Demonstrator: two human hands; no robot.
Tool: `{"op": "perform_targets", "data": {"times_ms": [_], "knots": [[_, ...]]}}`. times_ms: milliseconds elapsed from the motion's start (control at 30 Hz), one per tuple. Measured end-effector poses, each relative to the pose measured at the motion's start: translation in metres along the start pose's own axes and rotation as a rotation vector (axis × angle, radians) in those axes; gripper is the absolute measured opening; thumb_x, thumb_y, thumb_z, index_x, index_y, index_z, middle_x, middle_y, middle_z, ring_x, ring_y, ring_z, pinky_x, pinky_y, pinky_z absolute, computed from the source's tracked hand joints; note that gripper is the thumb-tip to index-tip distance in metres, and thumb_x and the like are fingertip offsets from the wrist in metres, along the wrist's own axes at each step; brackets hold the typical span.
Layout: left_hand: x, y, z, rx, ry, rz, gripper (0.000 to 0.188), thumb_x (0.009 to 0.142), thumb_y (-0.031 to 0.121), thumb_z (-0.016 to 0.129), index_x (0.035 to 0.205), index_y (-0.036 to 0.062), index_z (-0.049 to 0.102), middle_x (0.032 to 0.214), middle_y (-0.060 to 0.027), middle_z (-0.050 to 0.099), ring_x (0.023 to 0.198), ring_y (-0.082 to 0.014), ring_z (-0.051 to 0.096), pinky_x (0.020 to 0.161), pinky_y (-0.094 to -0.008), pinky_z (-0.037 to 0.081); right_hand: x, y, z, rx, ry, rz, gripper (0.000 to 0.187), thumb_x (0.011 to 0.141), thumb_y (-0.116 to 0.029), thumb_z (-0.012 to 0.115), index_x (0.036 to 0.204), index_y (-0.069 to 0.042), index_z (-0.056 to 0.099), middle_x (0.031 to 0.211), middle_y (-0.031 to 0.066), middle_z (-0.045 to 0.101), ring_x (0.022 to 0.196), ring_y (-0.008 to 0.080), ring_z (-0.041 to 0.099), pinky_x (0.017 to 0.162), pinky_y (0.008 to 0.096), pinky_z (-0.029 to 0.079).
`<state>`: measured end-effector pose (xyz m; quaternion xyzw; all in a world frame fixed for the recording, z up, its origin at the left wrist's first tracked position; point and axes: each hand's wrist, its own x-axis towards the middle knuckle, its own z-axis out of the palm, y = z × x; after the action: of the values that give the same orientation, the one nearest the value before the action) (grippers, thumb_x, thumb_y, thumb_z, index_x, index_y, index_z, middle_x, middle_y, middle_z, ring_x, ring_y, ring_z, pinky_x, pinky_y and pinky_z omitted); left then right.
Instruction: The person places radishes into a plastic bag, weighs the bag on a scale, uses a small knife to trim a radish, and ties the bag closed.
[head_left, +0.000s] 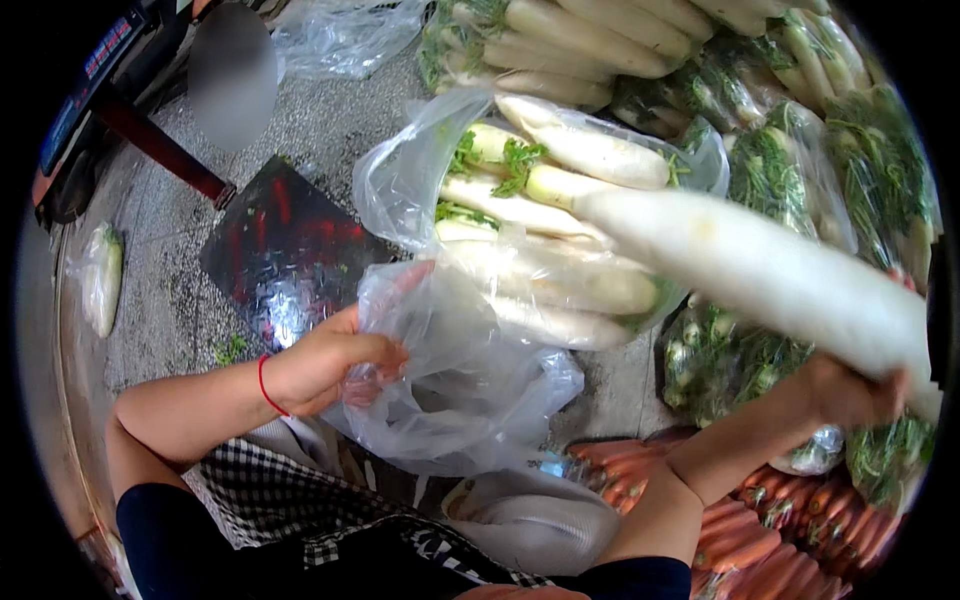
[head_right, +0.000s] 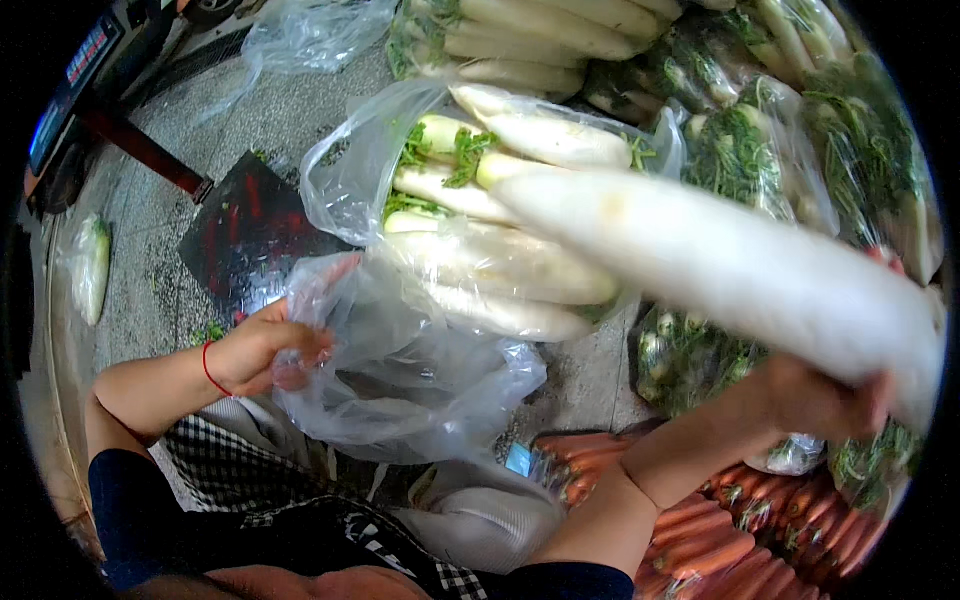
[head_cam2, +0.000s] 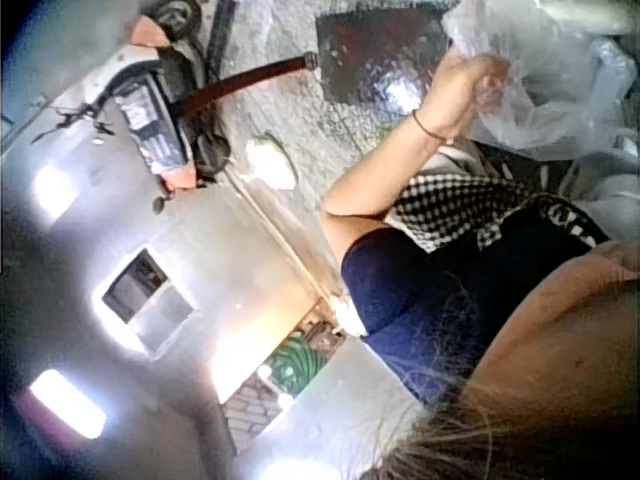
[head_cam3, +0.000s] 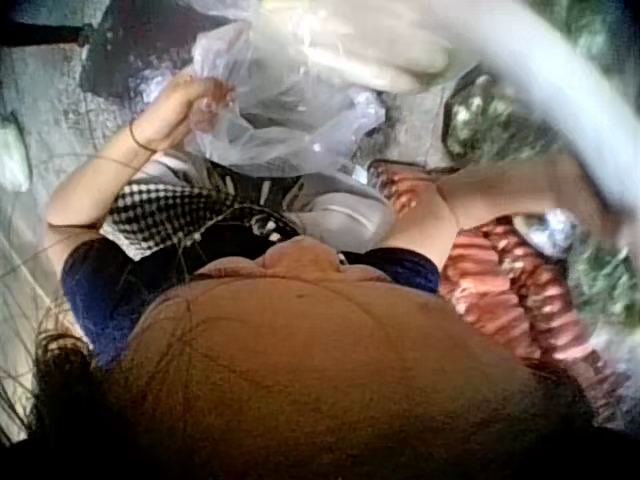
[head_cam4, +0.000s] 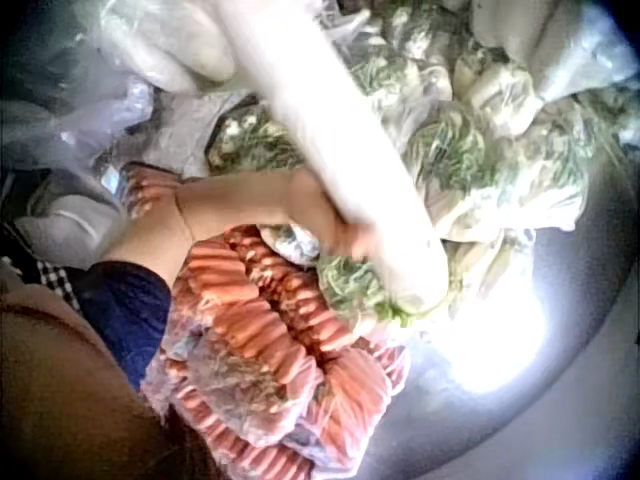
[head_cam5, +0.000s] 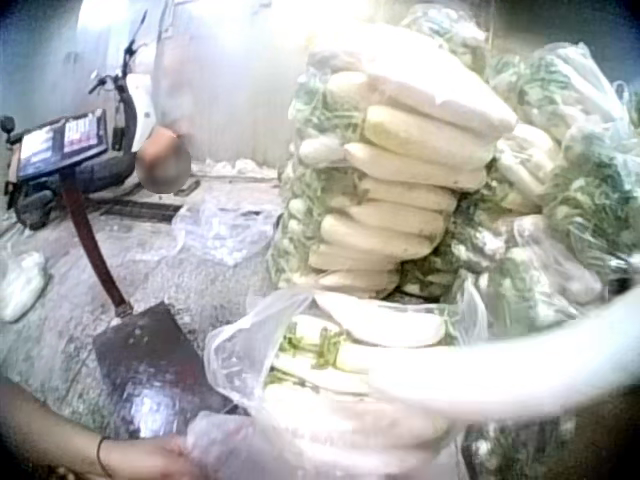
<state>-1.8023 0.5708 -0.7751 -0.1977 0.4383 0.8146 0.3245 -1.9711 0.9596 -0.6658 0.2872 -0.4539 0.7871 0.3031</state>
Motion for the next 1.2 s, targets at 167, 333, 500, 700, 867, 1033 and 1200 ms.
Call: {"op": "perform_targets", "data": {"times_ms": [167,333,500,700,867,1033,1200], "knots": [[-0.009,-0.002,0.003,-0.231,0.02,-0.032,0.042,0.078,0.005,0.049,0.119,-0.0022,0.045,0.071,-0.0105,0.053,0.043,-0.0106,0.043,0.036,-0.0216,0.035,-0.02,-0.03,-0.004,0.224,-0.335,0.359,0.098,0.058,-0.034,0.073,0.132,0.01,0.026,0.129,0.0212,0.036,0.115,0.0346,0.042,0.103,0.0541,0.026],[-0.025,-0.001,0.009,-0.286,-0.21,0.067,0.031,0.08,0.006,0.047,0.109,-0.0038,0.047,0.069,-0.0078,0.05,0.042,-0.0094,0.043,0.035,-0.0206,0.033,-0.126,0.043,0.013,0.201,-0.526,0.609,0.089,0.056,-0.034,0.083,0.126,-0.003,0.039,0.117,0.0094,0.048,0.106,0.0233,0.048,0.093,0.037,0.041],[-0.048,0.018,0.016,-0.194,-0.238,0.46,0.027,0.087,0.021,0.049,0.098,-0.0031,0.05,0.065,-0.0037,0.05,0.047,-0.0086,0.047,0.039,-0.0203,0.036,-0.235,0.076,0.042,-0.32,-1.213,1.006,0.074,0.065,-0.019,0.074,0.128,-0.001,0.038,0.112,0.0199,0.055,0.1,0.031,0.057,0.085,0.0422,0.046],[-0.024,-0.021,-0.005,0.525,0.128,0.176,0.046,0.097,0.026,0.048,0.138,0.0068,0.039,0.074,0.001,0.054,0.069,-0.0107,0.058,0.061,-0.0246,0.047,-0.336,0.106,0.018,-0.536,-1.831,0.682,0.067,0.073,-0.011,0.065,0.132,0.001,0.034,0.124,0.0205,0.05,0.108,0.0368,0.053,0.088,0.0432,0.046],[-0.007,-0.012,-0.031,0.271,0.438,0.326,0.053,0.095,0.03,0.051,0.137,0.0027,0.037,0.09,0.0007,0.058,0.087,-0.0116,0.058,0.081,-0.0256,0.045,-0.39,0.115,-0.038,-0.762,-1.742,0.31,0.047,0.085,-0.009,0.045,0.132,-0.005,0.04,0.125,0.0125,0.05,0.107,0.0283,0.052,0.085,0.0379,0.042],[-0.021,0.01,-0.007,0.403,0.269,0.731,0.054,0.094,0.023,0.052,0.137,-0.0047,0.034,0.075,-0.0014,0.054,0.065,-0.0097,0.054,0.063,-0.0227,0.045,-0.376,0.094,-0.042,-0.593,-1.765,0.205,0.044,0.086,-0.012,0.046,0.13,-0.009,0.046,0.125,0.0112,0.049,0.104,0.0294,0.054,0.086,0.0395,0.042],[-0.059,0.005,0.007,0.707,-0.17,0.937,0.051,0.092,0.02,0.056,0.13,-0.0099,0.041,0.066,-0.0089,0.064,0.046,-0.0085,0.052,0.043,-0.0197,0.041,-0.327,0.085,-0.011,-0.187,-1.725,0.932,0.033,0.086,-0.012,0.049,0.119,-0.009,0.056,0.116,0.0139,0.056,0.099,0.0301,0.057,0.086,0.0391,0.044]]}}
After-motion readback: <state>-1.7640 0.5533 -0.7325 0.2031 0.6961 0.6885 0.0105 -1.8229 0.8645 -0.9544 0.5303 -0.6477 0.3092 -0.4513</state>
